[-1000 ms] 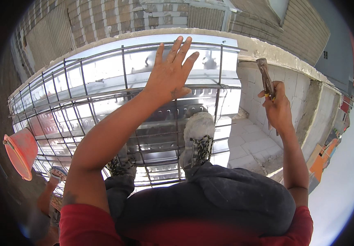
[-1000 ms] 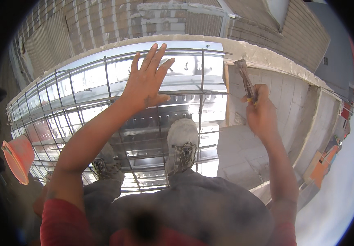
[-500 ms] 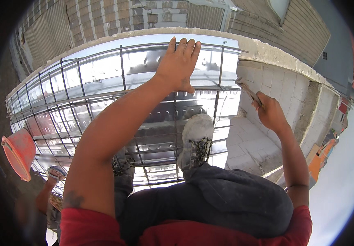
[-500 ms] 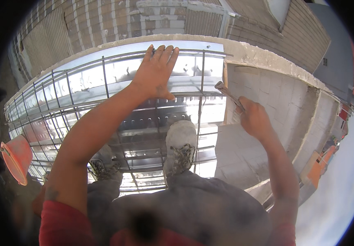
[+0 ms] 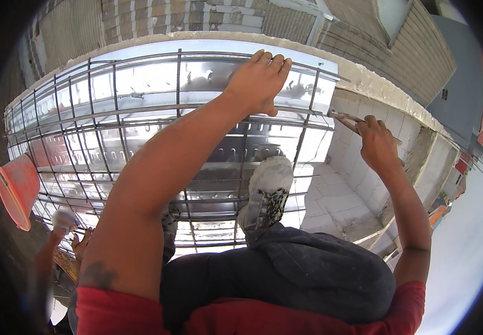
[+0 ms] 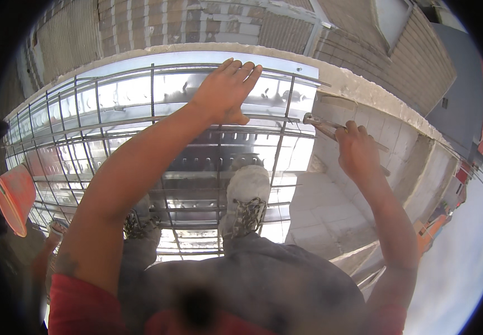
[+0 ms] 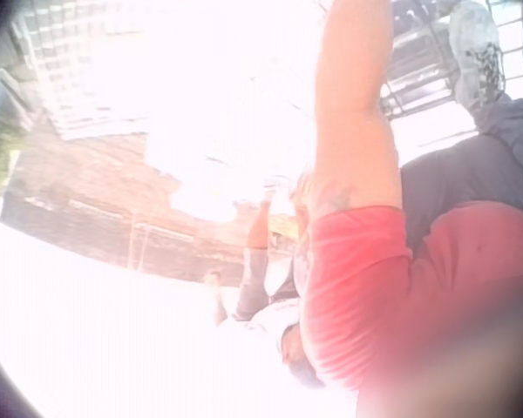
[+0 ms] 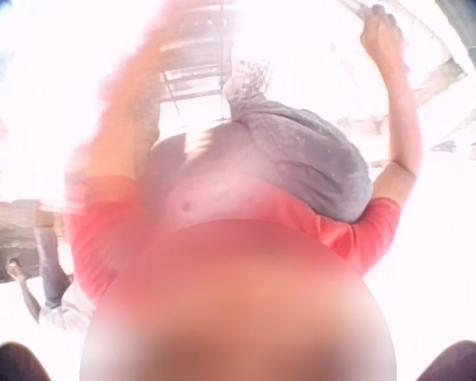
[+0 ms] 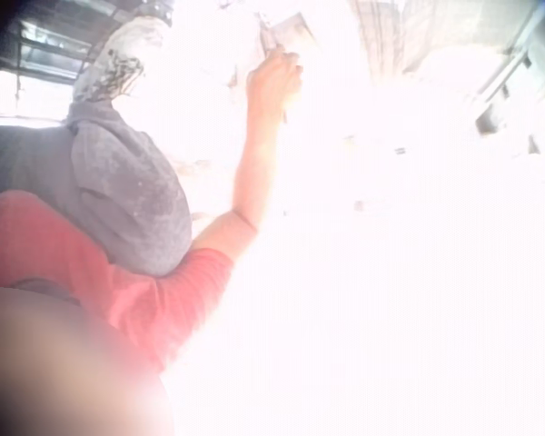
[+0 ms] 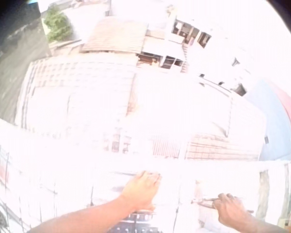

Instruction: The person secures a metal grid to a translucent roof using pliers and wire. They repeatedly position wire segments, twist them with pliers, and fasten the grid to the frame. A coworker is visible nearby, also working on the grid.

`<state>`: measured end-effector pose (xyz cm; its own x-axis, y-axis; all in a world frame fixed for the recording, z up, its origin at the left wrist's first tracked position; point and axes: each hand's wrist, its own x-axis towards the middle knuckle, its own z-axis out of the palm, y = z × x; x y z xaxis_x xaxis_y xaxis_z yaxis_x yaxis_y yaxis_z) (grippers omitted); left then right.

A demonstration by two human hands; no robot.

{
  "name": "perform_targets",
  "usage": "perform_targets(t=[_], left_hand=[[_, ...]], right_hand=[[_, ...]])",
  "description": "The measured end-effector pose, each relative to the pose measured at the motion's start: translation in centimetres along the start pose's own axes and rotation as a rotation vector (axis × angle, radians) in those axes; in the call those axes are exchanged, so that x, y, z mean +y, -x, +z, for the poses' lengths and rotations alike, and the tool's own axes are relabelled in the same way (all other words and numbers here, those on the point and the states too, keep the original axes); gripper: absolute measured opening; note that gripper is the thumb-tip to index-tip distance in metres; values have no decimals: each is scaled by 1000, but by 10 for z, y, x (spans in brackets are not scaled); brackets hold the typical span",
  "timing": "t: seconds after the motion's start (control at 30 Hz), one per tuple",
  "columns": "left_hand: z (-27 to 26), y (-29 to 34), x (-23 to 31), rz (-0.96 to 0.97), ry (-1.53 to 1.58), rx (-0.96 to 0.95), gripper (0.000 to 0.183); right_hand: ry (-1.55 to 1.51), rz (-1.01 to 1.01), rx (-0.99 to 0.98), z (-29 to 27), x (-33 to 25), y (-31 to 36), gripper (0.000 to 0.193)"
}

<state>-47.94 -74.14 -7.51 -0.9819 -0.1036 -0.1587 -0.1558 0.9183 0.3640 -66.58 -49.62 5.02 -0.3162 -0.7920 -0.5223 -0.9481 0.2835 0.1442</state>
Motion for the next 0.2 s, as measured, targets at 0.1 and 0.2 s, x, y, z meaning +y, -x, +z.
perform_targets(t=[0.1, 0.2], left_hand=[[0, -4, -3, -4, 27, -13, 105], [-1, -4, -2, -18, 50, -17, 102]], right_hand=[[176, -76, 51, -2, -2, -5, 9], [310, -128, 57, -3, -5, -9, 12]])
